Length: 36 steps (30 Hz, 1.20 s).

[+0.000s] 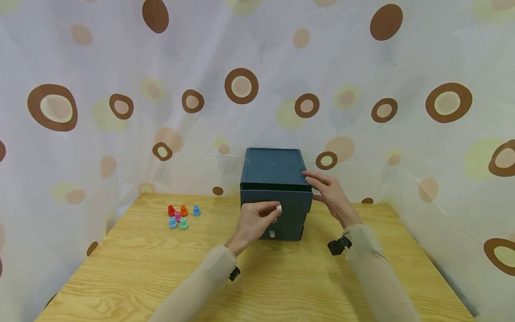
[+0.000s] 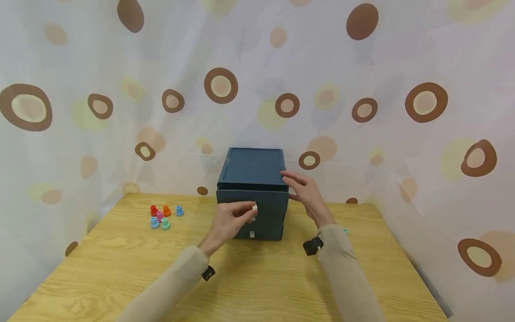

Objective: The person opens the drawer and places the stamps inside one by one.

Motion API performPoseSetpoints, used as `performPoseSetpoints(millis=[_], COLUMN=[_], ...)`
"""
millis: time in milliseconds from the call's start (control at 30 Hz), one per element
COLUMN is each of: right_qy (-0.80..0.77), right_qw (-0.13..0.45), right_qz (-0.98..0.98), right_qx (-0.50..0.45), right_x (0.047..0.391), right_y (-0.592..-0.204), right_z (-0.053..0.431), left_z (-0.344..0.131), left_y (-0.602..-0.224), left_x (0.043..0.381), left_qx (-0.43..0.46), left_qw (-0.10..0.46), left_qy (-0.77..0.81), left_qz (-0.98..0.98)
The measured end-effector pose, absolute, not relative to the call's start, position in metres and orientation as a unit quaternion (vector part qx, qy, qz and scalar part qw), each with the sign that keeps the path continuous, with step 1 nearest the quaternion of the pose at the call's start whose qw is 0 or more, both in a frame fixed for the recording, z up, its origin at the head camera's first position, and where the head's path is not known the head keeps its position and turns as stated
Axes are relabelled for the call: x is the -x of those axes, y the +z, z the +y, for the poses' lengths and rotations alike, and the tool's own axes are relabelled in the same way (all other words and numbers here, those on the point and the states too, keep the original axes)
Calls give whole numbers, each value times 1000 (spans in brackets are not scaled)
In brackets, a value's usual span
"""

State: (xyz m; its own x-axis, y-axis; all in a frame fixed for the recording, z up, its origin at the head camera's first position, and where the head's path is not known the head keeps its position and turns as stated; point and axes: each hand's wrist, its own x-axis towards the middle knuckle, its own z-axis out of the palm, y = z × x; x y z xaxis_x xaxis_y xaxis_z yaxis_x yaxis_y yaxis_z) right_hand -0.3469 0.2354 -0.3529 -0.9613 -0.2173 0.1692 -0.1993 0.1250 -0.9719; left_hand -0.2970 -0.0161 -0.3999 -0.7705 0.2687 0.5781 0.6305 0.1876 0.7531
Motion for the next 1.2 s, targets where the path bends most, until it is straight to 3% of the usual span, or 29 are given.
performPoseSetpoints(millis=[433, 1200], right_qy=[-652, -651], right_qw=[15, 12], right_qz=[745, 747], right_qx=[138, 134], right_x=[347, 347], right_y=[-350, -352], right_z=[235, 235], left_z=[-21, -26], left_y=[-405, -410], left_x=[289, 277], left_qx=[378, 428], left_qw=[240, 276], left_qy=[-500, -479], left_qz=[-741, -715])
